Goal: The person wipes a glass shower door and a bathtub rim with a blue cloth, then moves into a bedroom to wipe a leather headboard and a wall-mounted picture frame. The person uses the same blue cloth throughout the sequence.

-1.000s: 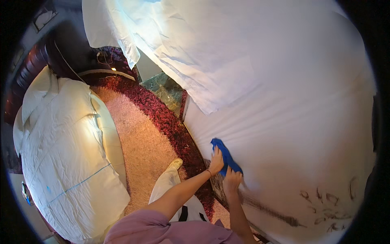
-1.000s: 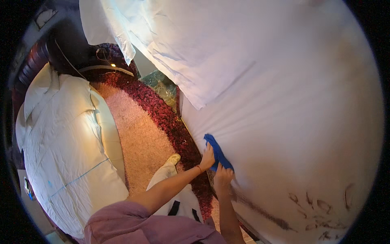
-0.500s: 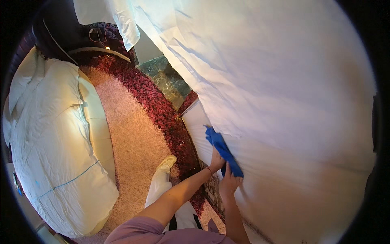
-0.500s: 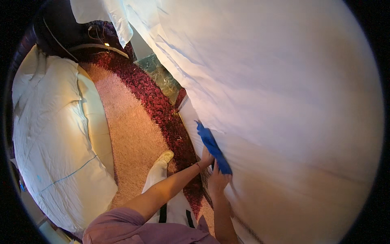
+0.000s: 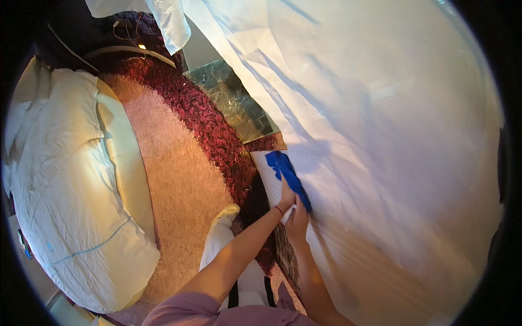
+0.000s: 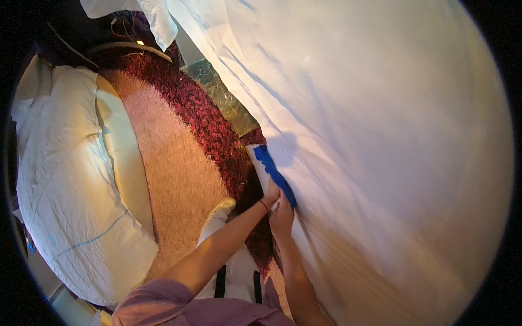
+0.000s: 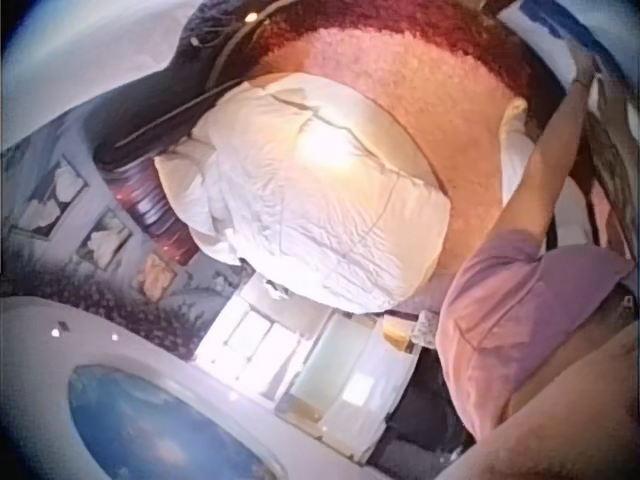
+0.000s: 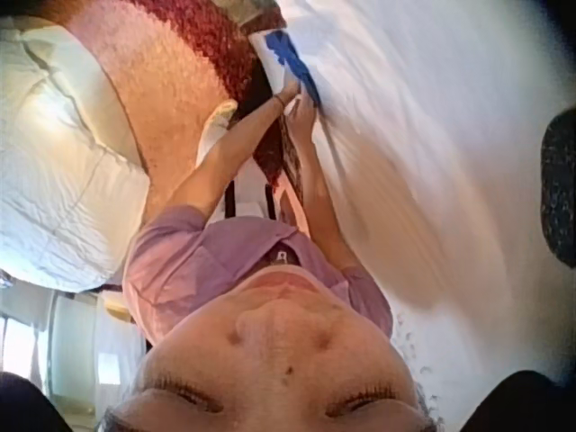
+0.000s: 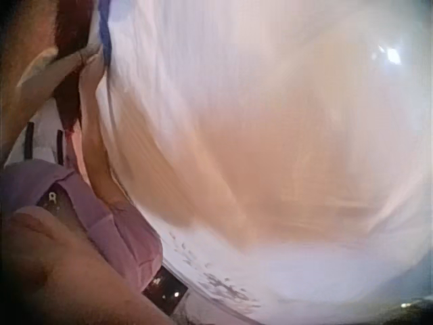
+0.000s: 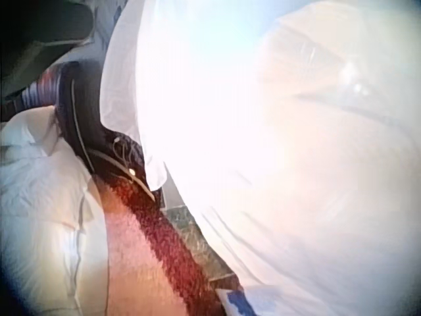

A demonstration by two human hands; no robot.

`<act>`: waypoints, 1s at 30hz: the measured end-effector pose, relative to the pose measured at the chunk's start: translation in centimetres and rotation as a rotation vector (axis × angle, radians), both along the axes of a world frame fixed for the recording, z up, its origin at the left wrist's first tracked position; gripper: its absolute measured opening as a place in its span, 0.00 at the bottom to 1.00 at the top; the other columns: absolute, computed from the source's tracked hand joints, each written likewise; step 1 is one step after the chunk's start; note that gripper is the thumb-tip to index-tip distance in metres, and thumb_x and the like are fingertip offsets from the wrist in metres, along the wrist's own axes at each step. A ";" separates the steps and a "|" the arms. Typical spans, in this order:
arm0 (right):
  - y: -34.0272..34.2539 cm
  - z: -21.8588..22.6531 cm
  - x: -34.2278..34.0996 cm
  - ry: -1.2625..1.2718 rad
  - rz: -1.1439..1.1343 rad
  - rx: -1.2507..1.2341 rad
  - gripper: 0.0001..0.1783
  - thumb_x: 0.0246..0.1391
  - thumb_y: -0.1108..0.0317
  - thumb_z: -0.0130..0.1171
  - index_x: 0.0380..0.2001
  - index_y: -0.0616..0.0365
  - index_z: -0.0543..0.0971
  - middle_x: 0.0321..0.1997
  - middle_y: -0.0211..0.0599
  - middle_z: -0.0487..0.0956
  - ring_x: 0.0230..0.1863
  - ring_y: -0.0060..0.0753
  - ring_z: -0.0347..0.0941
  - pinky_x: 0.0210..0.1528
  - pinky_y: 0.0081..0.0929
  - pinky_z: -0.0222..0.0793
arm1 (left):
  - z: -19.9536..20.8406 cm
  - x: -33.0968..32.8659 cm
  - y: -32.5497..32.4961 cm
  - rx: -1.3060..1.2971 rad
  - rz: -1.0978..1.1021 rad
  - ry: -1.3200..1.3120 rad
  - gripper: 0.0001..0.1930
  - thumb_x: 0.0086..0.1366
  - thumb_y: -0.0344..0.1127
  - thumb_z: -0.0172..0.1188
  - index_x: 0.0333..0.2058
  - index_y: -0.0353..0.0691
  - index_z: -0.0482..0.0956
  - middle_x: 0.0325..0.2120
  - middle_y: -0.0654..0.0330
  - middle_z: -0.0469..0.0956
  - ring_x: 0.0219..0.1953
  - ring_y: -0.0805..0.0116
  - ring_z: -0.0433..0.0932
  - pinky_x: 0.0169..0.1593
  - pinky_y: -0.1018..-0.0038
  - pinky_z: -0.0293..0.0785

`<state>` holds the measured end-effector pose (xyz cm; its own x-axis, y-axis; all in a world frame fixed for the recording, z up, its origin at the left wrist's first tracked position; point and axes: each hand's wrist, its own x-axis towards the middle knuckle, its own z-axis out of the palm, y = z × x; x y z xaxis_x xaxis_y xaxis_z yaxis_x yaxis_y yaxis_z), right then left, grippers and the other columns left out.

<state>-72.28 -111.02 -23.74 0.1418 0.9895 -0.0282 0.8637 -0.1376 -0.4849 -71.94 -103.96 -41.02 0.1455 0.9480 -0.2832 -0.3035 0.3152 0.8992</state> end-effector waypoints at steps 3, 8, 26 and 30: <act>-1.4 -5.4 1.0 0.030 -0.077 -0.368 0.33 0.61 0.81 0.46 0.69 0.61 0.57 0.61 0.61 0.70 0.60 0.62 0.68 0.58 0.49 0.66 | -4.0 -1.2 -0.2 -0.262 -0.150 -0.044 0.41 0.66 0.37 0.52 0.66 0.22 0.38 0.71 0.33 0.28 0.73 0.37 0.36 0.73 0.61 0.38; -4.8 -3.3 2.1 0.078 -0.167 -0.368 0.33 0.61 0.80 0.47 0.70 0.65 0.55 0.65 0.62 0.67 0.64 0.60 0.66 0.63 0.46 0.63 | 1.0 -0.7 -7.2 -0.286 -0.294 -0.002 0.32 0.69 0.33 0.47 0.63 0.18 0.47 0.69 0.28 0.26 0.72 0.33 0.34 0.73 0.60 0.41; -22.8 -0.9 5.8 0.053 -0.376 -0.418 0.28 0.63 0.80 0.46 0.67 0.60 0.63 0.57 0.61 0.74 0.55 0.57 0.73 0.53 0.41 0.70 | -2.6 2.3 -24.1 0.989 -0.914 1.188 0.09 0.52 0.28 0.60 0.15 0.31 0.79 0.16 0.48 0.71 0.43 0.40 0.74 0.68 0.32 0.48; -34.7 -0.2 8.3 -0.080 -0.400 -0.272 0.26 0.63 0.80 0.46 0.65 0.63 0.65 0.56 0.58 0.75 0.54 0.56 0.74 0.53 0.42 0.71 | 6.1 1.5 -31.8 0.905 -0.846 0.783 0.15 0.55 0.24 0.55 0.11 0.26 0.69 0.17 0.40 0.65 0.49 0.27 0.69 0.67 0.28 0.43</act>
<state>-63.96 -145.74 -23.95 0.5219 0.8152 -0.2512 0.7501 -0.5788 -0.3199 -70.47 -135.77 -34.88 0.8289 0.5534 0.0821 0.3297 -0.6018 0.7274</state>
